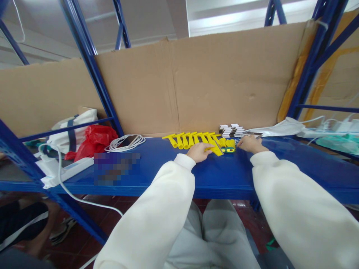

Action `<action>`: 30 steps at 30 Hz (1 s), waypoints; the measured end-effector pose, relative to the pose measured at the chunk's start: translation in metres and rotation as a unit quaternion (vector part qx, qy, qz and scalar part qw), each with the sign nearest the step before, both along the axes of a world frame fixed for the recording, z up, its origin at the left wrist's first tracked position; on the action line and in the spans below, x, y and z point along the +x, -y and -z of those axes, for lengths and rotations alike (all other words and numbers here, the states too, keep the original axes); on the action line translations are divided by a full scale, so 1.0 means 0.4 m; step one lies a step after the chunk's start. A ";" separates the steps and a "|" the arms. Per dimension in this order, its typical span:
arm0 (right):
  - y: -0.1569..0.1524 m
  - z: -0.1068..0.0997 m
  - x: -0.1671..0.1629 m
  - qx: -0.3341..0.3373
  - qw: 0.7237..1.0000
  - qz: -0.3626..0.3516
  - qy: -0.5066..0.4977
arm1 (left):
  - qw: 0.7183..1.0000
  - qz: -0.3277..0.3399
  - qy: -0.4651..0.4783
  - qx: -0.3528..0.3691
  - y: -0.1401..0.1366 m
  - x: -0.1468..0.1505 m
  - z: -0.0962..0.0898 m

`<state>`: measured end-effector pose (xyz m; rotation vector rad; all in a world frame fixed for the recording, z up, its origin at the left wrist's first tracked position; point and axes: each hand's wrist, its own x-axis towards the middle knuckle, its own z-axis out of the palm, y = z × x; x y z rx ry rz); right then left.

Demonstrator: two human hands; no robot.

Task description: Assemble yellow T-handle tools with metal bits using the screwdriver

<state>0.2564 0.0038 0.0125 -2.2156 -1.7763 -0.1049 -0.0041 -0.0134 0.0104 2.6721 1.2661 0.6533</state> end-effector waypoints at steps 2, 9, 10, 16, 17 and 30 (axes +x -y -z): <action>0.002 0.002 -0.005 -0.005 1.000 -0.003 0.006 | 1.000 0.000 -0.008 0.001 0.001 0.001 0.000; -0.009 0.013 -0.021 -0.007 1.000 0.011 -0.024 | 1.000 0.002 -0.019 0.003 0.005 0.002 0.001; -0.011 0.014 -0.022 -0.013 0.999 0.018 -0.037 | 1.000 0.003 -0.020 0.004 0.005 0.002 0.001; -0.029 0.018 -0.011 0.029 0.996 0.023 -0.079 | 0.999 0.005 -0.030 0.011 0.002 0.000 0.002; -0.033 0.017 -0.011 0.052 0.994 0.011 -0.097 | 0.999 0.006 -0.033 0.013 0.001 0.000 0.002; -0.051 0.044 -0.136 0.190 0.877 -0.336 -0.287 | 0.995 0.034 -0.067 0.067 0.008 0.016 0.006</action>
